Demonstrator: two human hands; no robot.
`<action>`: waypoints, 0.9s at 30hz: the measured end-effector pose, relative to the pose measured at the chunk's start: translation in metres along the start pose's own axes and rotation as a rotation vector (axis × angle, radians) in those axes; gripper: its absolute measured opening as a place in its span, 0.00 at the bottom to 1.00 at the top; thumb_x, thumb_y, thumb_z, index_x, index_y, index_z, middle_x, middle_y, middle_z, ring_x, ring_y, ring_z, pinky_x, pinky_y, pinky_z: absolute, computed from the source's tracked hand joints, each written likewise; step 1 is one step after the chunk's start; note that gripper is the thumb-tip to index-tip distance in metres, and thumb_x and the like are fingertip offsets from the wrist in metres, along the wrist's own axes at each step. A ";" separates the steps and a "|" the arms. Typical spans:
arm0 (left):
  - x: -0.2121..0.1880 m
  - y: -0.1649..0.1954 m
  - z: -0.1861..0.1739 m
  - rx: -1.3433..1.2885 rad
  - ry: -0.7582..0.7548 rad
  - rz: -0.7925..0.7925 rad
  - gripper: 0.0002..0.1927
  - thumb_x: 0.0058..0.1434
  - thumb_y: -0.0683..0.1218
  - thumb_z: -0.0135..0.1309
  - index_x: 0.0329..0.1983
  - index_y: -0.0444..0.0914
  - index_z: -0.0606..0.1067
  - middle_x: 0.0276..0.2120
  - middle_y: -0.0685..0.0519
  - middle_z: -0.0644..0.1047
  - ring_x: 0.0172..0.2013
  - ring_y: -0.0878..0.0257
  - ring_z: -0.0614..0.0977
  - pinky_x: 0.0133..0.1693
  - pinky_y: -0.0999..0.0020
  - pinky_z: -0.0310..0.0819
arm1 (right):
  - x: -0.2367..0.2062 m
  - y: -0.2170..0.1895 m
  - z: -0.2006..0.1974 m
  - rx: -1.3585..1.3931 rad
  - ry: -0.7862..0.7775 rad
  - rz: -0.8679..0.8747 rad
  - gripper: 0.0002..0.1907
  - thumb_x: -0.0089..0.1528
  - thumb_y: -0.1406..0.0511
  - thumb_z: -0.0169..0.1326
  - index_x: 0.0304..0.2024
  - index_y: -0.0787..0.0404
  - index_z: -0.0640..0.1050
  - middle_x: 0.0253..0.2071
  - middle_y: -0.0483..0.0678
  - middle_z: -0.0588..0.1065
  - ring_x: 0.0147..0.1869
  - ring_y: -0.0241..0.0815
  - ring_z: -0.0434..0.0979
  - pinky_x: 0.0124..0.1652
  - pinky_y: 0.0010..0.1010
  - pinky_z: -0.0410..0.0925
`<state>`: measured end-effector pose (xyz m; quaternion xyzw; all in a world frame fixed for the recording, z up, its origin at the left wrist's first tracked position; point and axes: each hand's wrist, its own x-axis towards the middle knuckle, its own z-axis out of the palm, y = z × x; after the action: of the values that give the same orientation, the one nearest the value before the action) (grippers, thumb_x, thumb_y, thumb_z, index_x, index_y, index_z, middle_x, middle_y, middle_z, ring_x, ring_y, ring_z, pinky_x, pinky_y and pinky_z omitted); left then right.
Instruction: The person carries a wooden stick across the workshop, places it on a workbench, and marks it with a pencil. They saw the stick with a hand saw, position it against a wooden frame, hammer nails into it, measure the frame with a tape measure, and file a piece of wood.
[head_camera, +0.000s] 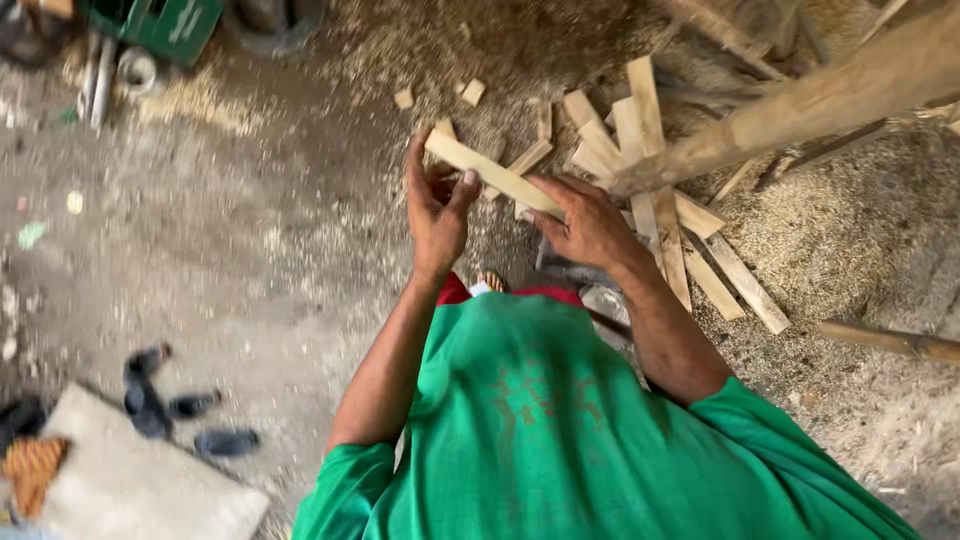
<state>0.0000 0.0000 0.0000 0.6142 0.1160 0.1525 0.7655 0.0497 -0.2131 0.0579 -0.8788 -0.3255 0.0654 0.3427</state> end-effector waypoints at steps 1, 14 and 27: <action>0.018 -0.002 0.002 -0.028 -0.032 0.008 0.39 0.69 0.38 0.57 0.78 0.43 0.53 0.49 0.45 0.79 0.45 0.62 0.83 0.46 0.68 0.82 | 0.008 0.004 0.001 -0.002 0.042 -0.019 0.24 0.64 0.61 0.62 0.59 0.64 0.76 0.52 0.59 0.78 0.56 0.60 0.79 0.52 0.44 0.72; 0.308 -0.002 0.066 0.052 -0.509 0.009 0.41 0.68 0.37 0.57 0.79 0.43 0.50 0.47 0.45 0.78 0.43 0.61 0.82 0.45 0.66 0.80 | 0.197 0.074 -0.041 -0.081 0.380 0.330 0.21 0.60 0.65 0.65 0.55 0.62 0.78 0.45 0.57 0.79 0.46 0.55 0.82 0.44 0.42 0.73; 0.566 -0.061 0.227 0.114 -0.826 0.013 0.44 0.68 0.37 0.57 0.80 0.46 0.47 0.46 0.47 0.78 0.42 0.62 0.83 0.43 0.66 0.83 | 0.370 0.228 -0.112 -0.132 0.713 0.513 0.20 0.62 0.65 0.64 0.55 0.63 0.78 0.45 0.57 0.80 0.44 0.56 0.83 0.42 0.40 0.75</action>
<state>0.6126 -0.0045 -0.0044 0.6659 -0.1967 -0.1086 0.7114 0.4961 -0.1735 0.0351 -0.9188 0.0383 -0.1797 0.3494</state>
